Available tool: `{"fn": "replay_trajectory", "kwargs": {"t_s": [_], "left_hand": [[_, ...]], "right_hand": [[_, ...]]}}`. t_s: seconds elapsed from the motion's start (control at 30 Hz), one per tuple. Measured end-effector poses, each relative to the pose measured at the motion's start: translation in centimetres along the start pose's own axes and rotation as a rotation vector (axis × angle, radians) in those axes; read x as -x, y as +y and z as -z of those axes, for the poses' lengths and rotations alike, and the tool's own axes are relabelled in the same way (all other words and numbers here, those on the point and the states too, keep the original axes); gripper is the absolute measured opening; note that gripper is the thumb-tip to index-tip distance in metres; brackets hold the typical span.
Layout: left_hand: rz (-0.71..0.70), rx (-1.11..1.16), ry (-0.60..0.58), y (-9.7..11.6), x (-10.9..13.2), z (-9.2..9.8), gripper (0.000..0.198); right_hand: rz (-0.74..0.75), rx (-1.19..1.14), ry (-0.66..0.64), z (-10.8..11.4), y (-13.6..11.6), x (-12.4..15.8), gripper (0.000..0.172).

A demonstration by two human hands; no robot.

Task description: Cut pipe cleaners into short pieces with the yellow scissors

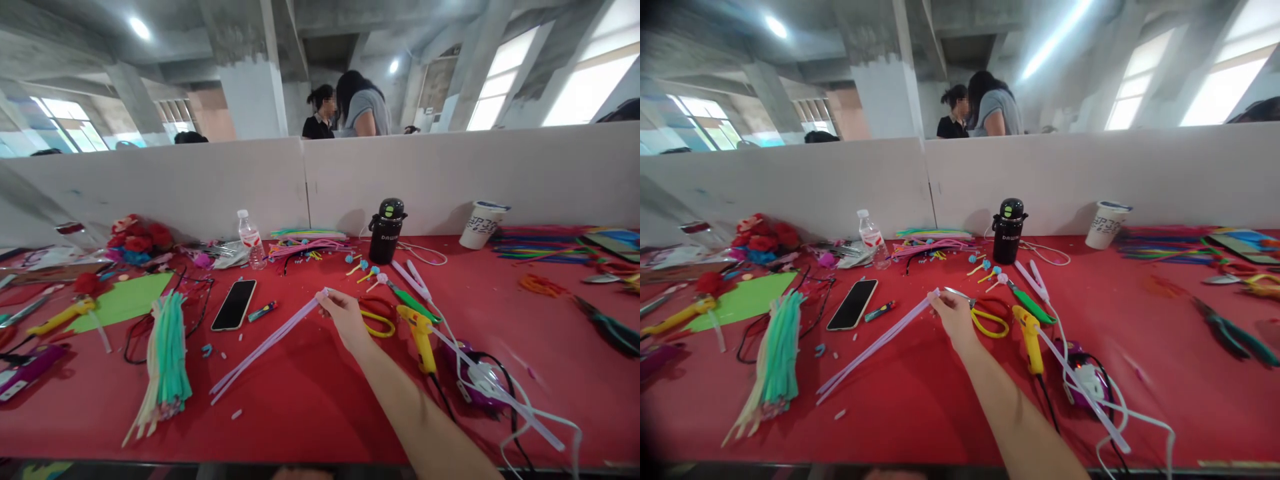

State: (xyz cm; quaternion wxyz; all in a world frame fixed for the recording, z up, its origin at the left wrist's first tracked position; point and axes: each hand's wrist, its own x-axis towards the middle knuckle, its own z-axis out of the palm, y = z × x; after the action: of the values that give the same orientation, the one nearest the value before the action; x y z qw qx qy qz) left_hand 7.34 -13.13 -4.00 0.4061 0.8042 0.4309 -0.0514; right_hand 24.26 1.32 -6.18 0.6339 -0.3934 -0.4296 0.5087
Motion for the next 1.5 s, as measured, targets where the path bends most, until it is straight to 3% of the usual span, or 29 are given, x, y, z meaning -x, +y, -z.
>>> {"fn": "replay_trajectory", "kwargs": {"t_s": [0.07, 0.1, 0.13, 0.17, 0.2, 0.23, 0.33, 0.43, 0.57, 0.87, 1.13, 1.5], "left_hand": [[-0.024, 0.021, 0.150, 1.5, 0.0, 3.4, 0.033], [-0.033, 0.034, 0.296, 2.1, -0.8, 5.5, 0.039], [-0.049, 0.054, 0.611, 2.5, -2.0, 7.8, 0.040], [-0.100, 0.066, 0.816, 2.6, -3.6, 10.0, 0.037], [-0.149, 0.081, 0.936, 2.5, -5.5, 11.9, 0.035], [-0.183, 0.093, 0.933, 2.1, -7.4, 13.5, 0.034], [-0.251, 0.158, 0.661, 0.4, -12.0, 15.4, 0.037], [-0.314, 0.263, 0.550, -1.6, -13.6, 14.0, 0.041], [-0.353, 0.335, 0.432, -3.0, -13.3, 12.3, 0.036], [-0.265, 0.243, 0.462, -4.2, -13.6, 12.7, 0.038], [-0.241, 0.178, 0.491, -4.8, -13.4, 13.1, 0.041], [-0.239, 0.215, 0.475, -4.6, -13.2, 13.0, 0.038]], "right_hand": [[-0.015, -0.015, 0.014, 0.1, -0.2, 0.0, 0.032], [-0.015, -0.020, 0.022, 0.1, -0.3, 0.0, 0.033], [-0.007, -0.021, 0.027, 0.2, -0.4, 0.0, 0.033], [0.008, -0.016, 0.030, 0.3, -0.6, -0.1, 0.033], [0.025, -0.007, 0.034, 0.5, -0.6, -0.2, 0.033], [0.044, 0.006, 0.041, 0.6, -0.7, -0.3, 0.033], [0.087, 0.050, 0.103, 1.0, -0.5, -0.5, 0.032], [0.105, 0.082, 0.144, 1.2, -0.1, -0.5, 0.030], [0.107, 0.103, 0.117, 1.0, 0.5, -0.4, 0.025], [0.024, 0.021, 0.056, 1.3, 1.1, -0.7, 0.026], [-0.004, -0.046, 0.142, 1.3, 0.7, -0.9, 0.037], [0.080, 0.060, 0.209, 1.3, -0.1, -0.8, 0.032]]}}
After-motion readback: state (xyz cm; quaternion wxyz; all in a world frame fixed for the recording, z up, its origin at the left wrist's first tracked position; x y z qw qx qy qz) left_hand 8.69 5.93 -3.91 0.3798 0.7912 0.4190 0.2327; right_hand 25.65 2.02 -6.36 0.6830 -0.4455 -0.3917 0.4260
